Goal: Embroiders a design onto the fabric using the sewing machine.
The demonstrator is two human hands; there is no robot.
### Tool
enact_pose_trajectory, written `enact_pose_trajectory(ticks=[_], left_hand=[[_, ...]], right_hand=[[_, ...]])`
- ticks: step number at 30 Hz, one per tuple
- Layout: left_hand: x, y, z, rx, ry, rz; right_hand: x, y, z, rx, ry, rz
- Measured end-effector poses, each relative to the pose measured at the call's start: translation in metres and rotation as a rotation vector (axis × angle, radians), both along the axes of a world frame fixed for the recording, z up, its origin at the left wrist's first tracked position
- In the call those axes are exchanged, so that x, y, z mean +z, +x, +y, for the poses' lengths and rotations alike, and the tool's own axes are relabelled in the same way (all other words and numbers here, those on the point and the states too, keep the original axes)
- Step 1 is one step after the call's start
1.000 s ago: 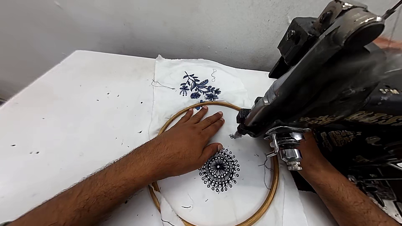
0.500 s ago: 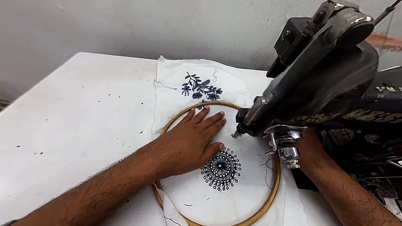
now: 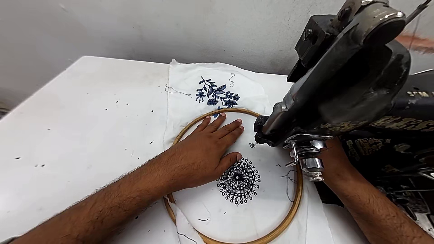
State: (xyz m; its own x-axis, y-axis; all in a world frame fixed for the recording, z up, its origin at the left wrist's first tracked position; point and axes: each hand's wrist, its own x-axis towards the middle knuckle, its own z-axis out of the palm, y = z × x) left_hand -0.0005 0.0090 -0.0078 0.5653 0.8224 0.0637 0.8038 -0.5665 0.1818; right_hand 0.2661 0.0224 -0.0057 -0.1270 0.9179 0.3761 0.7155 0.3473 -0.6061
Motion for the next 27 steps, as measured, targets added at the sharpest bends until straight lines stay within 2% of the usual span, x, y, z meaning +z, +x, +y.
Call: enact_pose_trajectory(ticks=[16, 21, 27], left_hand=[[0.0014, -0.0032, 0.0007, -0.003, -0.009, 0.004], [-0.0009, -0.0008, 0.0006, -0.006, -0.001, -0.005], [-0.0015, -0.0008, 0.0021, -0.002, -0.008, -0.025]], right_hand=[[-0.0093, 0.0019, 0.0023, 0.058, 0.069, -0.009], [-0.0015, 0.0000, 0.0022, 0.040, 0.013, 0.058], [-0.0069, 0.0029, 0.0026, 0.029, 0.031, 0.035]])
